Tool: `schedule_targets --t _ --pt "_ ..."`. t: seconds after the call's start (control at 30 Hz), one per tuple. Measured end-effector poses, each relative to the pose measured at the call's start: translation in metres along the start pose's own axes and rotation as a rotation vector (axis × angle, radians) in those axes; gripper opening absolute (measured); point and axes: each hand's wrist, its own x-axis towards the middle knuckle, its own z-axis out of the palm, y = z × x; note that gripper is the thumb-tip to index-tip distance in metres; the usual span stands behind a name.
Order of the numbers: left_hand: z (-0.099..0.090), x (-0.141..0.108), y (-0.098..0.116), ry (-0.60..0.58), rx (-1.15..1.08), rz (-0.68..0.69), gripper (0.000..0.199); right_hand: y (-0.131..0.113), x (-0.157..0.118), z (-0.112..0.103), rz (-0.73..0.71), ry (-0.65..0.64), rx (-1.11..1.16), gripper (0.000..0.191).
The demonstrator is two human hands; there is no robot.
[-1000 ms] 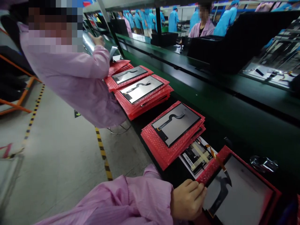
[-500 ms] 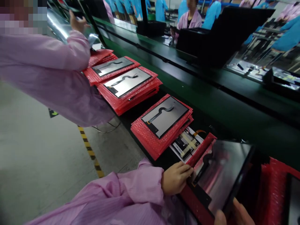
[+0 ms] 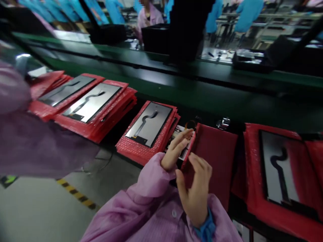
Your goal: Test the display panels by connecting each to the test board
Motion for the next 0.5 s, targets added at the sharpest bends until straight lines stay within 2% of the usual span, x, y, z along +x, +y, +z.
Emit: schedule_targets --t 0.1,0.37,0.43,0.5 --pt "0.011 0.012 0.002 -0.011 0.003 -0.048 0.052 -0.003 0.004 0.011 -0.032 0.007 0.024 0.042" --pt "0.016 0.004 0.016 0.058 0.218 -0.079 0.048 0.007 -0.005 0.024 -0.098 0.126 0.082 0.035" --pt "0.019 0.005 0.015 0.068 0.238 -0.079 0.049 0.014 -0.008 0.025 -0.01 0.145 0.178 0.045" --pt "0.021 0.006 0.014 0.091 0.245 -0.085 0.049 0.022 -0.008 0.027 0.21 0.149 0.262 0.054"
